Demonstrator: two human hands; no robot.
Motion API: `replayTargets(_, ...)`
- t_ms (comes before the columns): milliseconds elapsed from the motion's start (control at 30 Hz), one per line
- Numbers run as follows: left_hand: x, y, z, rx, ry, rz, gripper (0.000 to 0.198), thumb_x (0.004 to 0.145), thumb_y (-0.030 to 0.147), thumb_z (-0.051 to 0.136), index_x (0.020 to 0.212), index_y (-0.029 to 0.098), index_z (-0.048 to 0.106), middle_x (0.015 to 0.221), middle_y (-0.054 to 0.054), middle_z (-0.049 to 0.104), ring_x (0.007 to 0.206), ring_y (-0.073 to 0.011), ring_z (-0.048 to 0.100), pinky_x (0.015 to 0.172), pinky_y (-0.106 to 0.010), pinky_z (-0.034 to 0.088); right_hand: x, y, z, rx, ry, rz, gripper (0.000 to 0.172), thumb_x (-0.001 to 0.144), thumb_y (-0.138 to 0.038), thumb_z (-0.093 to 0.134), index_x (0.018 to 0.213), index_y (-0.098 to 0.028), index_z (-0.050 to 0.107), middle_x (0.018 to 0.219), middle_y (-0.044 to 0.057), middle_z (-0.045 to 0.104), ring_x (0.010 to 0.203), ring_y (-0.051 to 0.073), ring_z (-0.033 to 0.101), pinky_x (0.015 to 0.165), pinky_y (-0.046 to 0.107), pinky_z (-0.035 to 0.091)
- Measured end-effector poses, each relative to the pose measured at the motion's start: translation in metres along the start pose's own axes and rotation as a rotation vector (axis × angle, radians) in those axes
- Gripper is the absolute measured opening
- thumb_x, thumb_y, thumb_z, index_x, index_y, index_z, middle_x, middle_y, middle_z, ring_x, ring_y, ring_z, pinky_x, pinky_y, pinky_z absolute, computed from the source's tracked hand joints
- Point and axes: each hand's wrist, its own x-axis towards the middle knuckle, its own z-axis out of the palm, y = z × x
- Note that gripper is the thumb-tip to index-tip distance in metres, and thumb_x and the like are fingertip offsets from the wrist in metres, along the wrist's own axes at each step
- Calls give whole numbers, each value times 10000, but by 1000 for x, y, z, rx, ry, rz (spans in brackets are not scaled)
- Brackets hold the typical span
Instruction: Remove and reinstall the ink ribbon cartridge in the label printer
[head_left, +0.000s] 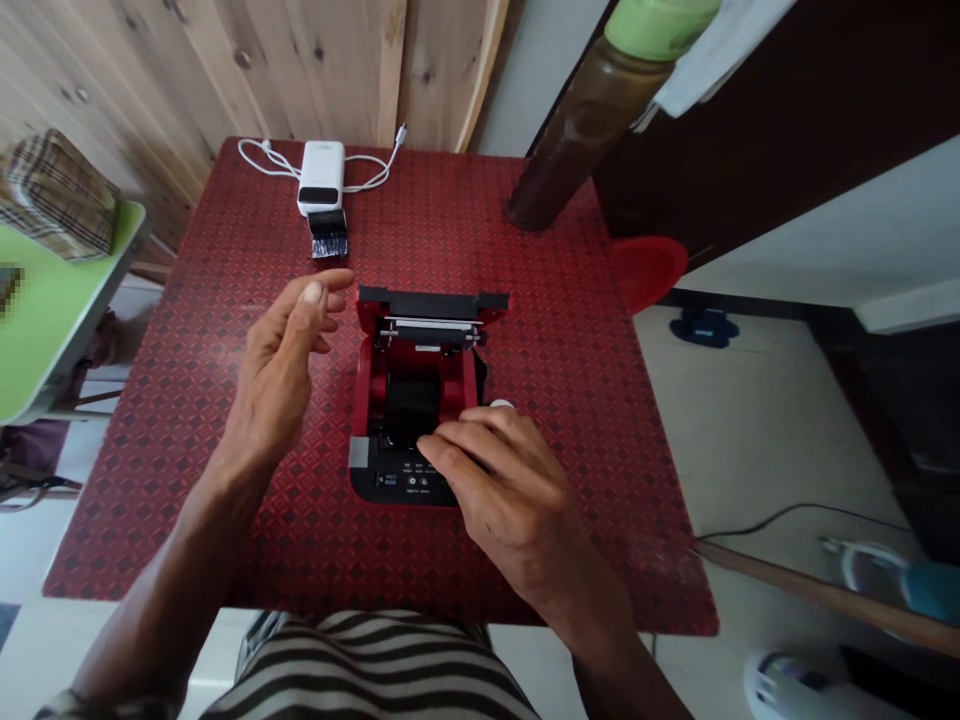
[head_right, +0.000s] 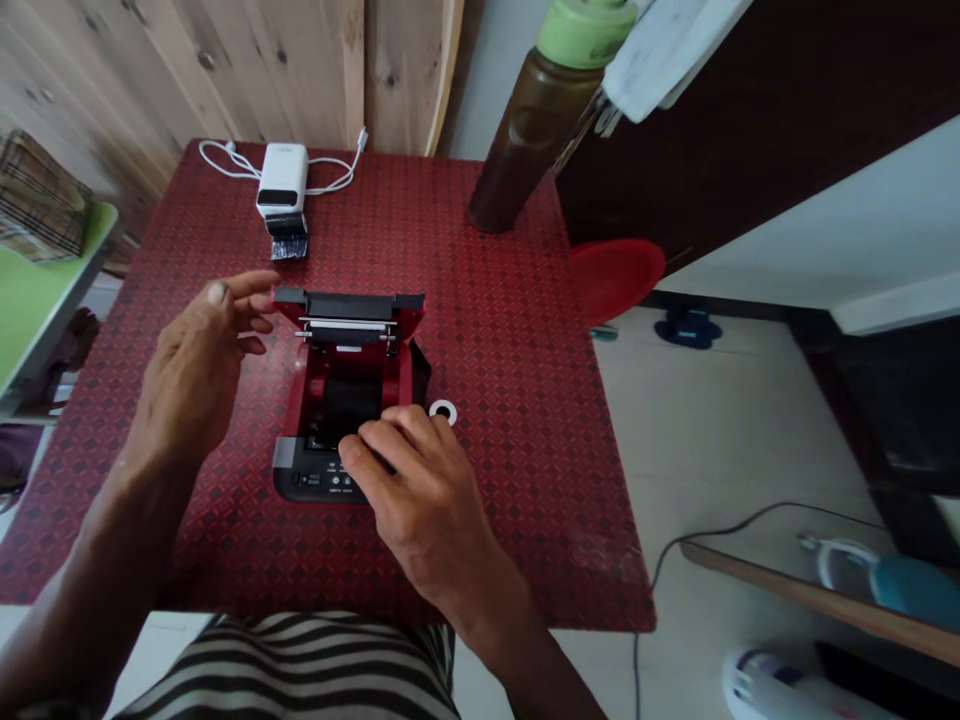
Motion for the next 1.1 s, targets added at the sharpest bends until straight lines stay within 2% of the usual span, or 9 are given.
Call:
replayTargets(167, 4, 6, 15, -12, 16, -23, 504, 1135, 685, 599, 952, 301, 869, 1055, -43, 809, 1040, -251, 694, 925, -400, 525, -1, -3, 1, -77, 63, -37, 309, 1117, 11, 571, 1100, -169, 820, 1013, 77, 862, 977, 239, 746, 851, 394, 627)
replayTargets(233, -3, 7, 14, 11, 29, -4, 441, 1099, 634, 689, 882, 278, 833, 1006, -38, 794, 1038, -241, 696, 967, -394, 545, -2, -4, 1, -116, 92, -50, 337, 1093, 44, 564, 1102, -169, 826, 1038, 87, 865, 994, 242, 749, 860, 391, 633)
replayTargets(300, -13, 5, 10, 33, 5, -13, 335, 1027, 554, 807, 859, 264, 797, 1061, -34, 788, 1063, -235, 702, 994, -384, 567, -4, -7, 1, -143, 103, -57, 345, 1085, 43, 570, 1115, -180, 831, 1059, 88, 867, 1005, 242, 749, 857, 392, 640)
replayTargets(400, -31, 0, 2, 45, -29, -99, 247, 920, 475, 915, 1032, 280, 815, 1277, -47, 782, 1198, -259, 710, 1032, -392, 590, -7, -9, 3, -148, 119, -66, 313, 1096, 17, 578, 1133, -165, 830, 1020, 86, 864, 967, 235, 740, 831, 395, 650)
replayTargets(533, -50, -9, -6, 36, -68, -236, 640, 853, 478, 974, 1416, 296, 730, 1523, -102, 729, 1480, -332, 642, 1202, -497, 555, -12, -10, 5, -139, 130, -67, 257, 1098, 8, 604, 1150, -127, 816, 999, 98, 860, 962, 236, 743, 836, 393, 654)
replayTargets(633, -59, -17, -8, -26, -146, -330, 750, 887, 506, 952, 1532, 268, 652, 1635, -165, 671, 1572, -383, 601, 1266, -587, 522, -15, -9, 7, -127, 139, -63, 237, 1085, 6, 645, 1166, -147, 807, 992, 89, 856, 965, 236, 750, 841, 392, 652)
replayTargets(800, -64, -24, -7, -61, -180, -360, 776, 926, 527, 926, 1588, 247, 634, 1687, -184, 649, 1599, -394, 597, 1314, -596, 499, -16, -5, 6, -77, 122, -21, 301, 1072, -21, 687, 1280, -220, 776, 1057, 68, 863, 991, 237, 780, 875, 405, 640)
replayTargets(1000, -65, -19, -2, -143, -193, -364, 721, 915, 531, 940, 1539, 269, 691, 1604, -151, 732, 1488, -368, 700, 1225, -525, 594, -22, -2, 4, -60, 118, 135, 502, 1118, -152, 713, 1592, -275, 601, 1236, 81, 888, 1185, 294, 809, 1038, 469, 574)
replayTargets(1100, -65, -17, 0, -198, -198, -382, 689, 904, 511, 950, 1500, 256, 716, 1556, -151, 767, 1438, -367, 737, 1202, -518, 613, -27, -4, 4, -55, 105, 160, 442, 1143, -193, 690, 1573, -233, 594, 1212, 95, 888, 1192, 295, 798, 1051, 458, 557)
